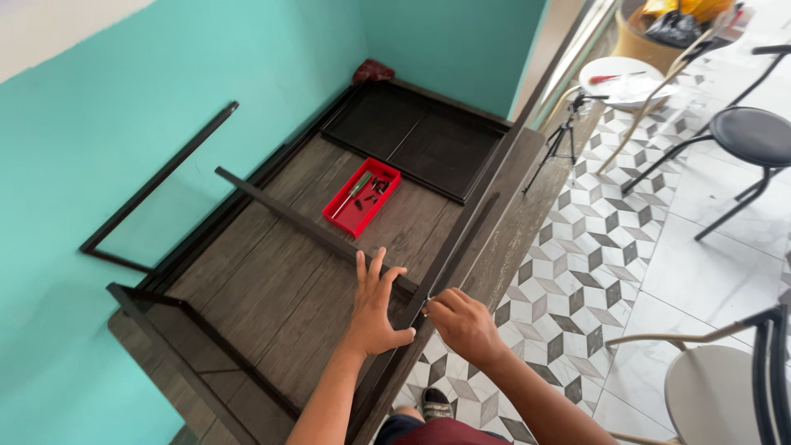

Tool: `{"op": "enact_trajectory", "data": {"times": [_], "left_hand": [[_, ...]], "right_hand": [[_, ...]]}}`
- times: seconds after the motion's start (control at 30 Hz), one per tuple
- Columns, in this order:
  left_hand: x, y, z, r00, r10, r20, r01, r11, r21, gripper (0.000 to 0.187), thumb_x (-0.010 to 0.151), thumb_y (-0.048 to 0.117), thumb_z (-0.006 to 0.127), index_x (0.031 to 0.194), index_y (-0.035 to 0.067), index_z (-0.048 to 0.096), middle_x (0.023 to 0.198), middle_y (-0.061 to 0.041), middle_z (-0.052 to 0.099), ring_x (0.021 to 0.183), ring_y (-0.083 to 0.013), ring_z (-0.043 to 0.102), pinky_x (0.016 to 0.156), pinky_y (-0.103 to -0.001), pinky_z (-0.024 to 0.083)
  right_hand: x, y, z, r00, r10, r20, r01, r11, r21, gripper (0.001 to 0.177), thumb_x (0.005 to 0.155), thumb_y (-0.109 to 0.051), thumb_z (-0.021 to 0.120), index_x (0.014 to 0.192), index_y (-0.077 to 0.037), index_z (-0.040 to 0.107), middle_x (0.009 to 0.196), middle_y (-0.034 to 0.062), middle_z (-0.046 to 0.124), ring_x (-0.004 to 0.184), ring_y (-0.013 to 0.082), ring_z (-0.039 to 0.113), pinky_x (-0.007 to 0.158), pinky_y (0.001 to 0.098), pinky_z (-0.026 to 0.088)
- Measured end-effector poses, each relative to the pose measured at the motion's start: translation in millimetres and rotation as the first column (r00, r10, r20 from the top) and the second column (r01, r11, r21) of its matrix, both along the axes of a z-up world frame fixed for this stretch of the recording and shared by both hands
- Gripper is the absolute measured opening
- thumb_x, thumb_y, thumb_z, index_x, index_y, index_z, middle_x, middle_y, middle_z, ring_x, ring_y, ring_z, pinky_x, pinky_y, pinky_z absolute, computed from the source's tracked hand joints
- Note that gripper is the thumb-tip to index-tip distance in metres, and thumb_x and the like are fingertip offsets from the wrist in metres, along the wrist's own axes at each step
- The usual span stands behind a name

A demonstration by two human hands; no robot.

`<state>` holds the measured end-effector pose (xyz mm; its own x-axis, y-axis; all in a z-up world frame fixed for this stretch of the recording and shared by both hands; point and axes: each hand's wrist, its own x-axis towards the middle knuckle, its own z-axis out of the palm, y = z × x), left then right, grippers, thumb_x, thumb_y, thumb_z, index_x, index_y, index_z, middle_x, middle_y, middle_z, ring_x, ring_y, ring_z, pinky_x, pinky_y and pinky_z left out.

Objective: The person assembles a metal shelving unit by hand, attaching mesh panels and metal bars using screws and bolts. The person positions the components, aligns holes, and tightens fasteners to secure the frame.

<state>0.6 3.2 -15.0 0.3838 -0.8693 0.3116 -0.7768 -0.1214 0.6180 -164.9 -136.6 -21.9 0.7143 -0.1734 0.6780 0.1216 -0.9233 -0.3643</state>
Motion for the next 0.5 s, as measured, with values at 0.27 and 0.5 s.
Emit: {"op": "enact_trajectory", "data": {"times": [0.27,0.5], "left_hand": [[3.1,1.2,-5.4,1.0,0.003,0.015,-0.003,1.0,0.01,0.1,0.051,0.028,0.086,0.142,0.021,0.044,0.169,-0.017,0.014,0.155,-0.051,-0.009,0.117,-0.068,0.021],[-2.4,5.7,1.0,0.999,0.054,-0.006,-0.053,0.993,0.108,0.104,0.05,0.027,0.087,0.143,0.024,0.043,0.169,-0.013,0.011,0.157,-0.0464,-0.007,0.112,-0.068,0.027]], "right_hand": [[-2.2,15.5,-7.5,0.998,-0.057,0.015,0.053,0.981,0.184,0.008,0.086,0.002,0.07,0.087,-0.002,0.064,0.096,0.0077,0.063,0.083,0.0222,0.067,0.069,0.0354,0.057],[-5.5,11.8,-5.0,0.995,-0.088,-0.043,0.084,0.993,-0.087,0.018,0.078,0.005,0.067,0.095,-0.002,0.068,0.09,0.0074,0.061,0.08,0.0238,0.068,0.064,0.0352,0.057]]}}
